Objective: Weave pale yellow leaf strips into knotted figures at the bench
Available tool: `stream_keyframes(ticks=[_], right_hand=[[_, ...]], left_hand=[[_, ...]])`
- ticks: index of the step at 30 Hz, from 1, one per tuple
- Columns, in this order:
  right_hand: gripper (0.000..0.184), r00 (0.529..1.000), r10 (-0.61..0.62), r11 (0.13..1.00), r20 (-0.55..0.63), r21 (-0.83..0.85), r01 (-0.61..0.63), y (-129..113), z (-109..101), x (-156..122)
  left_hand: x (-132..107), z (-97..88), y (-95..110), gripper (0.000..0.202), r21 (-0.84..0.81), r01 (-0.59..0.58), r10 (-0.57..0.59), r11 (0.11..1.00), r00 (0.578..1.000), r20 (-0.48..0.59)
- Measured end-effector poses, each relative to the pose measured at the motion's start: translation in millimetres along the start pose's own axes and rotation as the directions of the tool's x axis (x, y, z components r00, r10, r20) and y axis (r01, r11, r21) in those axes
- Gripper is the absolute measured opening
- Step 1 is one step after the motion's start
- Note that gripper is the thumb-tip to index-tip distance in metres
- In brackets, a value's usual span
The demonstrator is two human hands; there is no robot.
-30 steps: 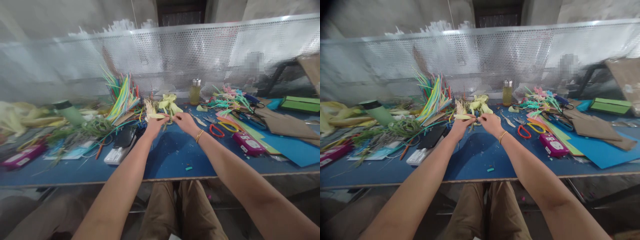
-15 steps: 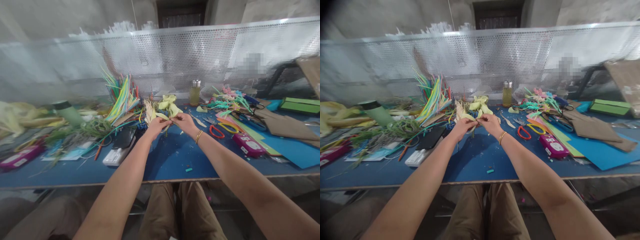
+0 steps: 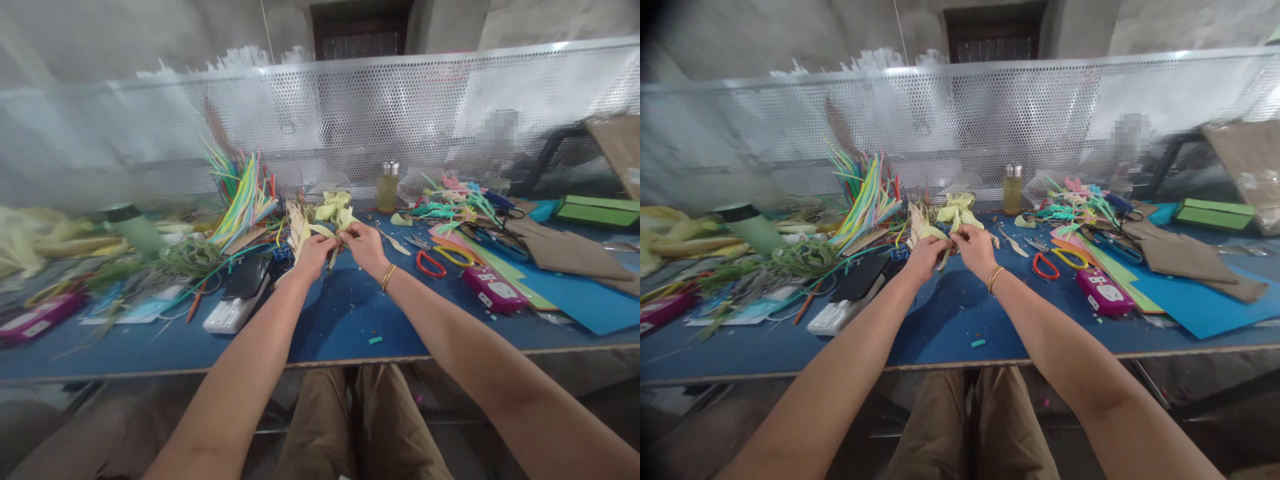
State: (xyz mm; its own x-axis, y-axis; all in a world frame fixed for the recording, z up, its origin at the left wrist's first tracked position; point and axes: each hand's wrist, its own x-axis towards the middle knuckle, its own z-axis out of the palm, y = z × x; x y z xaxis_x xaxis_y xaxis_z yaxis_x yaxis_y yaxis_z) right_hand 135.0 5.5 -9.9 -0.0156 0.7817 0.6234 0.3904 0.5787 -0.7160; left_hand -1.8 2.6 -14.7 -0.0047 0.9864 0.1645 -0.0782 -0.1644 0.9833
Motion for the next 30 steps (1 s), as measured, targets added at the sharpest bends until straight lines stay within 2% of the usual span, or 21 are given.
stream_keyframes(ticks=[4, 7, 9, 13, 15, 19, 25, 30], right_hand=[[0.016, 0.998, -0.070, 0.995, 0.007, -0.075, 0.070, -5.4, -4.8, -1.4], [0.015, 0.992, -0.059, 0.997, 0.108, -0.039, 0.064, -2.8, -8.6, -1.0], [0.015, 0.992, -0.038, 0.999, 0.123, -0.013, 0.040, 2.4, -9.7, 0.0], [0.036, 0.988, -0.130, 0.986, 0.086, -0.093, 0.137, 10.6, -10.5, 0.5], [0.040, 0.974, -0.200, 0.965, 0.108, -0.148, 0.215, 10.6, -10.8, -0.9], [0.029, 0.945, -0.292, 0.920, 0.149, -0.225, 0.320, 6.2, -10.5, -4.7], [0.022, 0.939, -0.304, 0.885, 0.161, -0.316, 0.341, 5.8, -11.2, -3.4], [0.027, 0.940, -0.282, 0.884, 0.194, -0.327, 0.333, 6.2, -13.2, -0.8]], left_hand=[[1.9, 2.7, -4.6, 0.024, -0.090, 0.021, -0.023, 0.996, 1.000, -0.018], [3.0, 0.4, -9.9, 0.026, -0.196, 0.102, -0.090, 0.975, 0.994, 0.067], [3.3, -2.0, -10.9, 0.030, -0.265, 0.159, -0.128, 0.951, 0.983, 0.130], [3.0, -5.8, -4.4, 0.029, -0.369, 0.231, -0.182, 0.900, 0.969, 0.164], [2.3, -7.0, 0.3, 0.028, -0.382, 0.252, -0.208, 0.889, 0.966, 0.153], [0.5, -7.4, 4.8, 0.020, -0.391, 0.265, -0.235, 0.882, 0.964, 0.123], [-2.6, -2.3, 1.0, 0.016, -0.382, 0.292, -0.276, 0.877, 0.956, 0.096], [-1.7, -1.5, -0.8, 0.015, -0.380, 0.318, -0.297, 0.869, 0.948, 0.113]])
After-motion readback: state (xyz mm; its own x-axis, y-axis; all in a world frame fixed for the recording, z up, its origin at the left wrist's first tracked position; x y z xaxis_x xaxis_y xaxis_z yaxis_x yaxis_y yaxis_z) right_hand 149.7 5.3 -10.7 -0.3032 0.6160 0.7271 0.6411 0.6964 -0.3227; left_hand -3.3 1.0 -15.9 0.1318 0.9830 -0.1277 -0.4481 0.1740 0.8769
